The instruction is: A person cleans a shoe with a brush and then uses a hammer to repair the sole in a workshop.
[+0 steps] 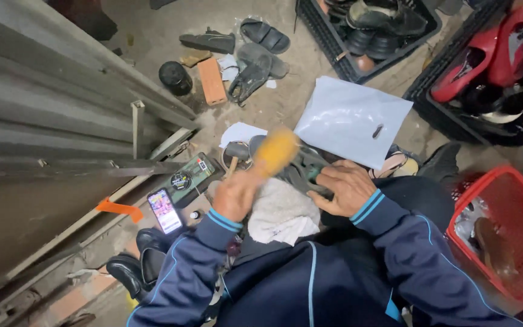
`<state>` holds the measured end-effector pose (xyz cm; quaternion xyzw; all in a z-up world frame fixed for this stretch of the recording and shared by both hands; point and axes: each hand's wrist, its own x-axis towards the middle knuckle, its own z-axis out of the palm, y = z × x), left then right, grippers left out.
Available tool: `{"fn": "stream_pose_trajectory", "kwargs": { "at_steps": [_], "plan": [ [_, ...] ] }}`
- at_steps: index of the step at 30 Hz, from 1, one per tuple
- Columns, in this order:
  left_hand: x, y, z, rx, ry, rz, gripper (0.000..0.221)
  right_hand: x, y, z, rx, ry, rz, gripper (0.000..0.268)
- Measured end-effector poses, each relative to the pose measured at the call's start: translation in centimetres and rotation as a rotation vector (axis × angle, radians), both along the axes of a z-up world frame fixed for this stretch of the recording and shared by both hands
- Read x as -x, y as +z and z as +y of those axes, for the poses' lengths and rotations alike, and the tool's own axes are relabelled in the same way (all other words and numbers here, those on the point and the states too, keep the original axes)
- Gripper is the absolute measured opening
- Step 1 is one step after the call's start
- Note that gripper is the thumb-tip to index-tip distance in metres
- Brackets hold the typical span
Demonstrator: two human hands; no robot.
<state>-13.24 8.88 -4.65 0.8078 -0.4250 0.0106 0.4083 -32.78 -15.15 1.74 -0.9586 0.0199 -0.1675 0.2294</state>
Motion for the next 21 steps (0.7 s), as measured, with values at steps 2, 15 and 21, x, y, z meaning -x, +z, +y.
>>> {"fn": "stream_pose_trajectory", "kwargs": {
  "at_steps": [2, 15, 21],
  "plan": [
    [-1.0, -1.8, 0.8, -0.081, -0.105, 0.015, 0.029, -0.1, -0.2, -0.1, 0.027, 0.026, -0.017, 0.032],
    [0.4, 2.2, -0.7, -0.192, -0.086, -0.015, 0.037, 0.9, 3.3, 1.0, -0.199, -0.255, 0.495, 0.054],
    [2.5, 5.4, -0.7, -0.154, -0.037, 0.355, 0.045, -0.3, 3.1, 0.3, 0.181, -0.292, 0.226, 0.025]
  ]
}}
